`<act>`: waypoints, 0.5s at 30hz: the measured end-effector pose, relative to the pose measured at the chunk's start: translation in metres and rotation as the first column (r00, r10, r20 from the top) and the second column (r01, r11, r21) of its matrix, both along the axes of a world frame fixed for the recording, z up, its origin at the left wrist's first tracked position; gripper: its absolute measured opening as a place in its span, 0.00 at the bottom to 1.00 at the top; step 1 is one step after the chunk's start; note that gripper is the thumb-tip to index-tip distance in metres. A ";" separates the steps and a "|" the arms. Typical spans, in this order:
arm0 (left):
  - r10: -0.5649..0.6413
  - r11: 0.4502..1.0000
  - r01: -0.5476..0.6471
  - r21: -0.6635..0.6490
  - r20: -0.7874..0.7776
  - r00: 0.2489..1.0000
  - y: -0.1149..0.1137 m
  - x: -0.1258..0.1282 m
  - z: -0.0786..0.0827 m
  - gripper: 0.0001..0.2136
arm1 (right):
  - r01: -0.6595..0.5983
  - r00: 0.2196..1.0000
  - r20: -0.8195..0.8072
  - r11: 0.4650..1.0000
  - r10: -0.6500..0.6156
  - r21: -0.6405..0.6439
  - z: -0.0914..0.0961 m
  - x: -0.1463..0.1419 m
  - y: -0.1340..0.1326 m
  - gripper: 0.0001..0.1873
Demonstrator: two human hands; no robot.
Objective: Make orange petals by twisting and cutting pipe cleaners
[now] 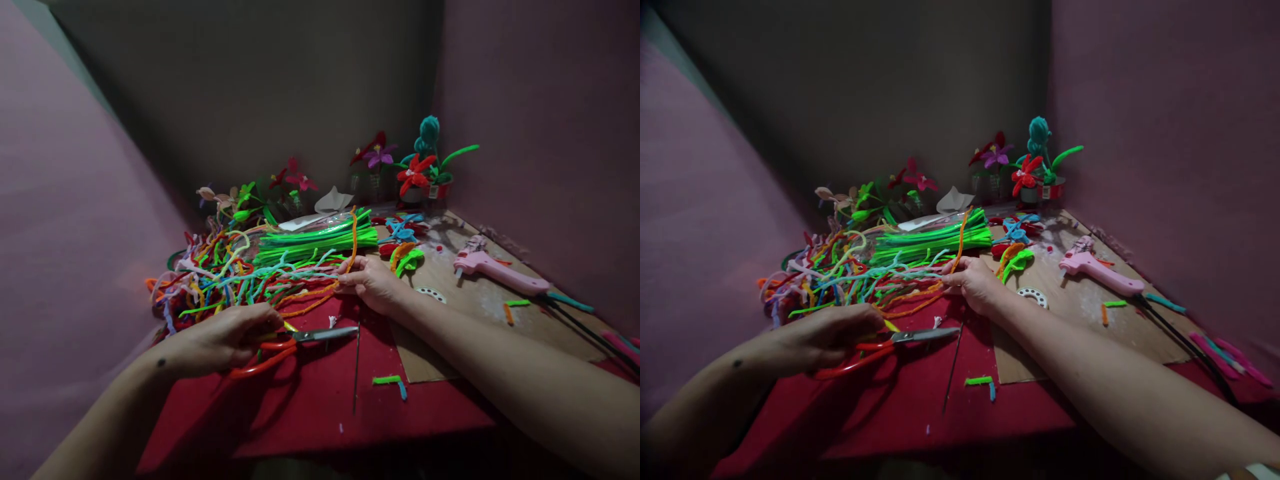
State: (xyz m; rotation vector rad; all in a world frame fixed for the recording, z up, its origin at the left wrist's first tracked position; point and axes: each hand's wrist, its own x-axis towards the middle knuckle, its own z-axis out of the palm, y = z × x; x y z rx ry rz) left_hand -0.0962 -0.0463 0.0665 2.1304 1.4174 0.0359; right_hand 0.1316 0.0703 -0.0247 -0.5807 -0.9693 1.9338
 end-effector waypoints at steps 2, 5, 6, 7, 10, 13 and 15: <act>0.109 0.969 -0.051 -0.241 0.232 0.967 -0.002 -0.011 0.003 0.16 | -0.001 1.000 0.015 1.000 0.001 0.014 0.004 0.004 -0.001 0.14; 0.304 0.920 -0.154 -0.360 0.412 0.859 -0.003 -0.022 0.001 0.16 | 0.060 0.998 0.007 0.997 -0.060 0.038 0.010 0.009 -0.001 0.15; 0.346 0.920 -0.200 -0.338 0.454 0.821 -0.003 -0.023 -0.001 0.17 | 0.086 0.996 0.003 0.995 -0.086 0.048 0.011 0.010 -0.001 0.15; 0.373 0.920 -0.248 -0.302 0.490 0.788 -0.002 -0.021 -0.003 0.18 | 0.111 0.994 -0.003 0.992 -0.111 0.058 0.012 0.011 -0.001 0.15; 0.415 0.908 -0.387 -0.162 0.484 0.770 0.002 -0.002 -0.010 0.17 | 0.135 0.991 -0.038 0.988 -0.132 0.077 0.016 0.013 -0.002 0.16; 0.382 0.905 -0.424 0.033 0.377 0.844 0.008 0.026 -0.013 0.13 | 0.088 0.995 -0.054 0.993 -0.084 0.073 0.023 0.016 -0.006 0.16; 0.258 0.934 -0.319 0.159 0.316 0.913 0.013 0.038 -0.014 0.14 | 0.017 0.998 -0.062 0.996 -0.012 0.084 0.027 0.019 -0.009 0.17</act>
